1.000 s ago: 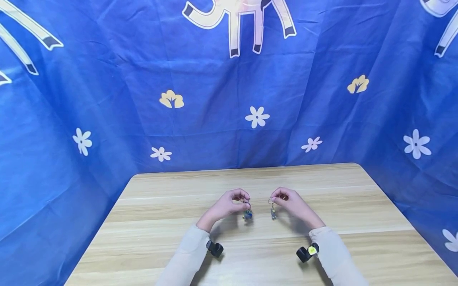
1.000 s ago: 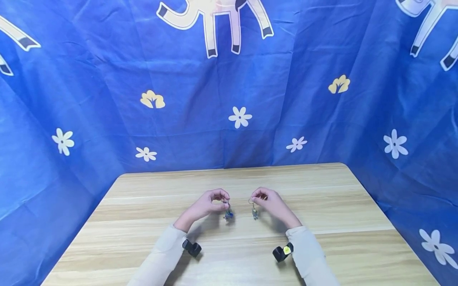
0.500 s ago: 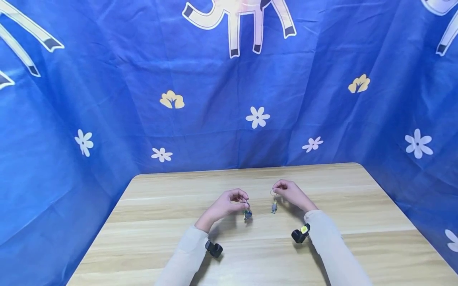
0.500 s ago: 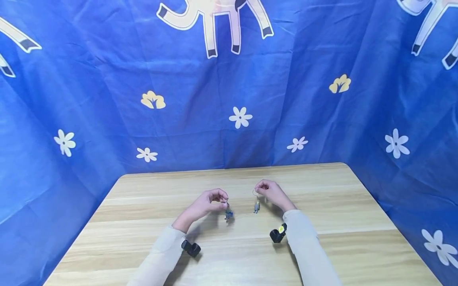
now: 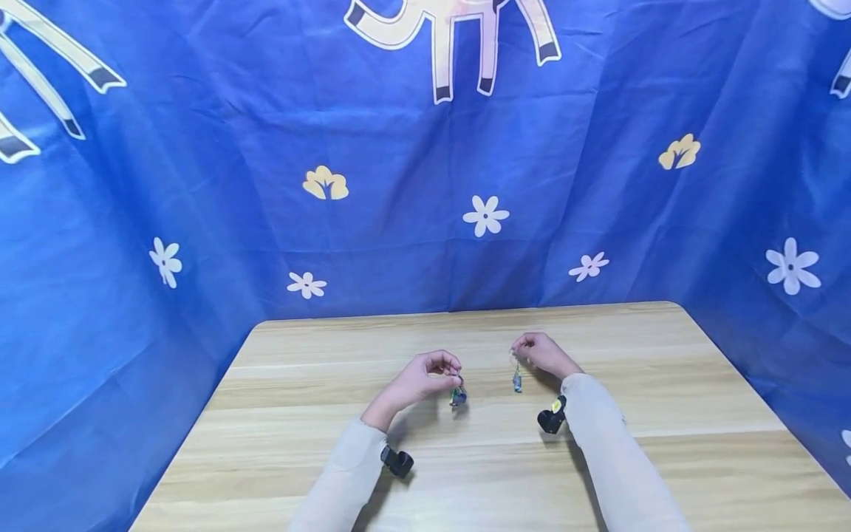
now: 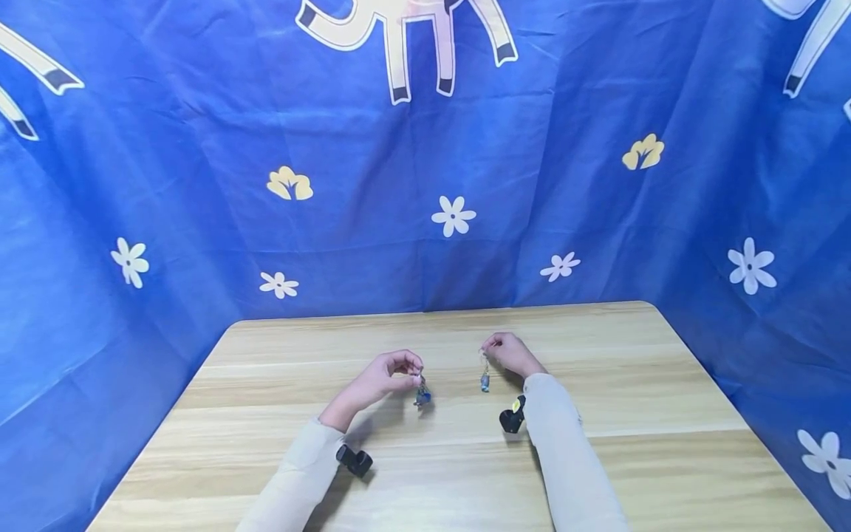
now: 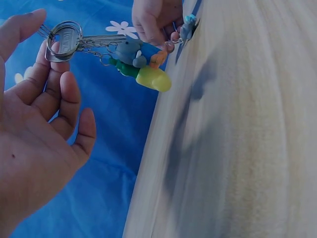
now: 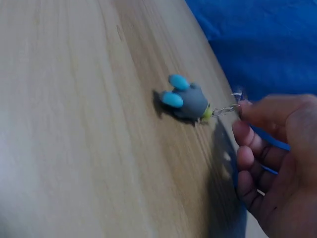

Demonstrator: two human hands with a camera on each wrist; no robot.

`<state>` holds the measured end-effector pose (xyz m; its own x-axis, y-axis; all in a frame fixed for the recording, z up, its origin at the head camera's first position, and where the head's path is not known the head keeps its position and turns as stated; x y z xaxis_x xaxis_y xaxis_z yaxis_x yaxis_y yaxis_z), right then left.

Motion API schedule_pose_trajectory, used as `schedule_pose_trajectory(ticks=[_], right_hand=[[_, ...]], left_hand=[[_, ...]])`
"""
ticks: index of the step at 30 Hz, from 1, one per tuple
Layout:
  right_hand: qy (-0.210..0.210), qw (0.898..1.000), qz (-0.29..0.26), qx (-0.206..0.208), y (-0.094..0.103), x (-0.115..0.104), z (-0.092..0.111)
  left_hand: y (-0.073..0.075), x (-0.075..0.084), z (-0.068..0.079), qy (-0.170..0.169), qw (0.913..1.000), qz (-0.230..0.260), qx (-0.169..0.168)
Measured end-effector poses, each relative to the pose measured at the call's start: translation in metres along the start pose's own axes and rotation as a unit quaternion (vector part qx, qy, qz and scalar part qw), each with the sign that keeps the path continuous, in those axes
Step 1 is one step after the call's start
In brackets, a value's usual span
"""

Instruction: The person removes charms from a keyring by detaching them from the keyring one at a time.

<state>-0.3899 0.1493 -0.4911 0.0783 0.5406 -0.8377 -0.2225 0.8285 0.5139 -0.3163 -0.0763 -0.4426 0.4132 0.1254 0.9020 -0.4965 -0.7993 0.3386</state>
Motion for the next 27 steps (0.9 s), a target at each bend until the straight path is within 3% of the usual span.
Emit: schedule_pose_trajectory(ticks=[8, 12, 16, 23, 27], right_hand=[[-0.007, 1.0, -0.001, 0.01, 0.017, 0.0, 0.0], [0.007, 1.0, 0.003, 0.012, 0.03, -0.01, 0.004], [0.015, 1.0, 0.008, -0.003, 0.036, -0.023, 0.013], [0.068, 0.996, 0.045, -0.041, 0.033, -0.053, 0.037], [0.102, 0.991, 0.06, -0.057, 0.025, -0.067, 0.053]], left_hand=[[0.0, 0.002, -0.001, 0.012, 0.9998, -0.014, 0.0], [-0.001, 0.017, 0.0, 0.01, 0.9997, -0.022, -0.002], [-0.003, 0.036, 0.002, -0.003, 1.0, 0.0, -0.008], [-0.003, 0.01, -0.003, -0.005, 0.9998, 0.017, -0.008], [-0.003, 0.007, -0.004, -0.007, 0.9996, 0.025, -0.007]])
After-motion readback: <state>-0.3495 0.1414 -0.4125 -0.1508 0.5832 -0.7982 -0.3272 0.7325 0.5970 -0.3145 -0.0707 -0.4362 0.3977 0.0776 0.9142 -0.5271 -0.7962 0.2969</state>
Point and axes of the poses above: each hand's wrist, its own z-axis away from the middle knuckle, its own y-axis out of the back of the hand, x = y × z, the point moved 8 cm from there along -z, towards the middle knuckle, and after that the axes turned 11 degrees about -y, right-handed, at the moved point
